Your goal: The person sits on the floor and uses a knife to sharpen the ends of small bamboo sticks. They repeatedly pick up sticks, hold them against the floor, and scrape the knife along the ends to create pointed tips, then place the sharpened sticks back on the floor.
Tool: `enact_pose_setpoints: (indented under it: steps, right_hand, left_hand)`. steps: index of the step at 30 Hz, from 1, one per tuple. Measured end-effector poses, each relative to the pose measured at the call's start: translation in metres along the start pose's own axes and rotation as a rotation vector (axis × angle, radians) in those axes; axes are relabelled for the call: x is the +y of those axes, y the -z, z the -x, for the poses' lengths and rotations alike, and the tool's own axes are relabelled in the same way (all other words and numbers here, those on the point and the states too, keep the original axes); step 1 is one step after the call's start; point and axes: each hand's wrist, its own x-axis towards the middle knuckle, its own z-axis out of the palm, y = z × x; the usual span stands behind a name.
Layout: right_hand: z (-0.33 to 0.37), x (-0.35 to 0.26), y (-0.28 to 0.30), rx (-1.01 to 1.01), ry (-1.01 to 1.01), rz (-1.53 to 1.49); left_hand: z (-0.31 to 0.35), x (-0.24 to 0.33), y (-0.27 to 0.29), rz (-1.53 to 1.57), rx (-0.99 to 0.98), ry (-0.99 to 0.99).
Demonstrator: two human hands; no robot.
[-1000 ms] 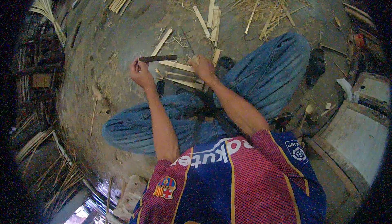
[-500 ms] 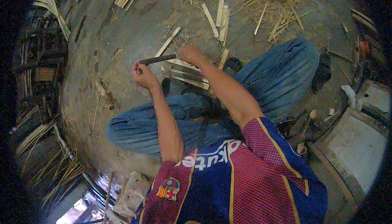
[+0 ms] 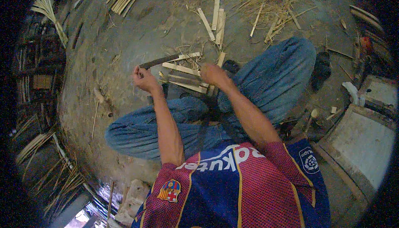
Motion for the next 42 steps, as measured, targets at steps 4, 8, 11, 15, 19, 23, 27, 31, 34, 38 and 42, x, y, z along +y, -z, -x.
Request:
enact_pose_setpoints:
  steps: [4,8,11,15,19,23,27,31,34,38,42]
  right_hand:
    - [-0.008,0.012,-0.011,-0.035,-0.014,0.048]
    - [-0.016,0.035,-0.035,0.07,-0.013,0.008]
    - [-0.017,0.037,-0.035,0.057,-0.01,0.016]
    - [-0.01,0.021,-0.022,-0.047,0.064,0.064]
    - [-0.005,0.017,-0.027,0.021,0.033,-0.018]
    - [-0.002,0.008,-0.036,0.0,0.001,-0.101]
    - [-0.012,0.024,-0.058,0.038,-0.03,-0.178]
    - [-0.015,0.027,-0.064,0.016,-0.123,-0.131]
    - [-0.014,0.021,-0.055,-0.054,-0.118,-0.158]
    - [-0.014,0.028,-0.067,0.028,-0.078,-0.147]
    - [-0.011,0.02,-0.069,0.033,-0.052,-0.262]
  left_hand:
    - [0.011,-0.008,-0.008,-0.183,-0.032,-0.1]
    - [0.005,-0.025,-0.011,-0.021,0.032,-0.143]
    - [0.013,-0.016,-0.012,-0.023,-0.016,-0.081]
    - [0.011,-0.019,-0.012,-0.019,-0.02,-0.077]
    - [0.018,-0.01,-0.017,0.027,-0.096,-0.071]
    - [0.025,-0.004,-0.018,-0.046,-0.149,-0.15]
    - [0.029,0.004,-0.021,-0.025,-0.219,-0.167]
    - [0.03,0.007,-0.021,-0.038,-0.205,-0.183]
    - [0.031,0.014,-0.022,-0.09,-0.202,-0.215]
    - [0.028,0.015,-0.024,-0.166,-0.23,-0.234]
    - [0.021,0.017,-0.021,-0.287,-0.204,-0.239]
